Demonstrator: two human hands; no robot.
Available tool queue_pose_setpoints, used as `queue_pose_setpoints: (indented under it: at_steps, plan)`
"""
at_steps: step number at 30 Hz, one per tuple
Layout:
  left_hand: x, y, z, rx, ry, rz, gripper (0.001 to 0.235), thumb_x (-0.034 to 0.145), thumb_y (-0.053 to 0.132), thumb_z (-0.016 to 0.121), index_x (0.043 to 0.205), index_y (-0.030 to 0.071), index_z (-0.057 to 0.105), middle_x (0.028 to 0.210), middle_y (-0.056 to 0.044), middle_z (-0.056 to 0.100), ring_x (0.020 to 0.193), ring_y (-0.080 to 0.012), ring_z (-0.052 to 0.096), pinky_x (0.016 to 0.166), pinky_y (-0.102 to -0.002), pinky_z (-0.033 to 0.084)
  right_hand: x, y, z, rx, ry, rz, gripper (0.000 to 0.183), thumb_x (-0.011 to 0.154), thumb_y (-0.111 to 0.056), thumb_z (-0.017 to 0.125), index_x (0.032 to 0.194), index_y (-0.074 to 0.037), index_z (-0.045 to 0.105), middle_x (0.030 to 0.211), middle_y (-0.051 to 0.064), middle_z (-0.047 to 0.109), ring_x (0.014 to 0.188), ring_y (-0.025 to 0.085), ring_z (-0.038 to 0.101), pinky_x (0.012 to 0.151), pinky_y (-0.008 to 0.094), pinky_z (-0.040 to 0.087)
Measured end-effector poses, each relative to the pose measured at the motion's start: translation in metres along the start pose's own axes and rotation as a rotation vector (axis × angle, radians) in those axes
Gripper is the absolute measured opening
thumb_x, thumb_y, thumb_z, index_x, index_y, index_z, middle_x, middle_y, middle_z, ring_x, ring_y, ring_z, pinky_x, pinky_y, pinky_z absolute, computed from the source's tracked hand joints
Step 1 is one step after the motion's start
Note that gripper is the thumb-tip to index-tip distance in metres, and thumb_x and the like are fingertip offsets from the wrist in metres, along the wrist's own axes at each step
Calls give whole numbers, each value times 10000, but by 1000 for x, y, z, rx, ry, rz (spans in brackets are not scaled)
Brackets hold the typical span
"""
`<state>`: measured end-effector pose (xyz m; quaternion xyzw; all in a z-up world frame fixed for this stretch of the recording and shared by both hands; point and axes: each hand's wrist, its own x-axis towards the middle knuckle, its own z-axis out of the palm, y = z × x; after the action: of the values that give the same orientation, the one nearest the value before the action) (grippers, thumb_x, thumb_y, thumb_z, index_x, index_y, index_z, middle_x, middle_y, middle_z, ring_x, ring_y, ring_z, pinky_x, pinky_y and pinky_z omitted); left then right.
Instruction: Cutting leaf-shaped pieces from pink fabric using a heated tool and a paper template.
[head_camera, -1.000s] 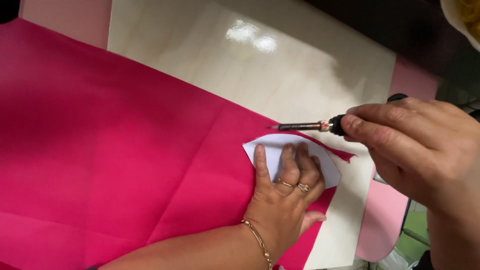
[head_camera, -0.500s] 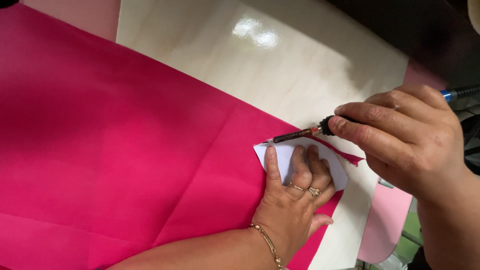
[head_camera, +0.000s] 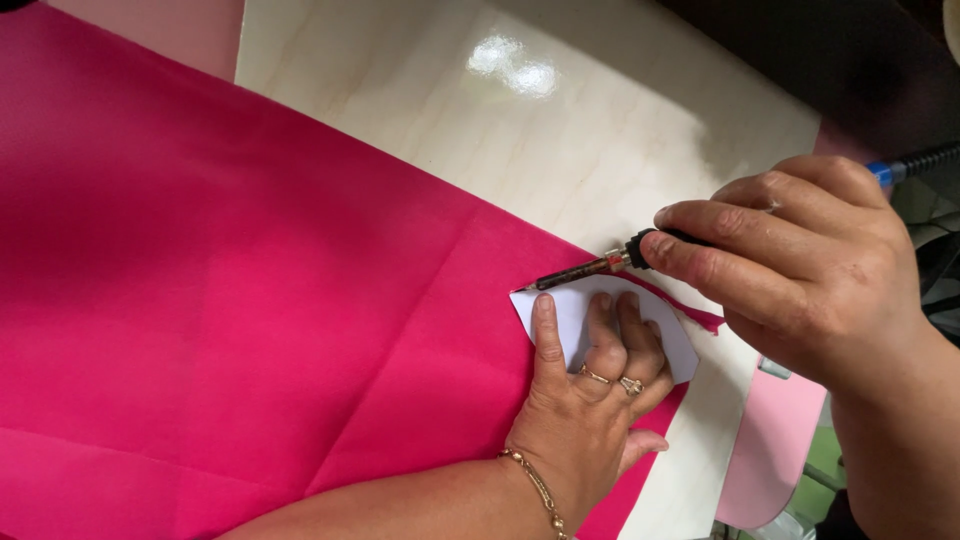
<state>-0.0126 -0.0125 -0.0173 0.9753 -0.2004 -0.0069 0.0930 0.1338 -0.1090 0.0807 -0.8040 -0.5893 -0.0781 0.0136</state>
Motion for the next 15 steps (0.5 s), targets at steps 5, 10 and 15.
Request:
queue_pose_setpoints:
  at_steps: [5,10,15]
  plan:
    - [0,0,-2,27,17,-18,858,731,818,320,1379,256,321,1466,-130,241,1365,-353,194,1052,-716,153,2,0,1,3,-6,-5,141,966,-63,536,941,-92,672,941,63,705,725,241,602,714,368,414]
    - [-1,-1,-2,38,45,-32,890,713,842,338,1373,245,339,1456,-127,261,1352,-345,220,1057,-704,168,4,-1,2,3,-13,-5,124,965,-80,555,943,-99,675,947,64,706,728,243,603,707,366,410]
    - [-1,0,-1,32,38,-26,882,720,833,335,1376,244,335,1464,-134,252,1353,-352,213,1057,-705,165,5,1,2,6,-15,-10,135,965,-86,544,936,-103,675,943,60,705,725,240,602,710,367,409]
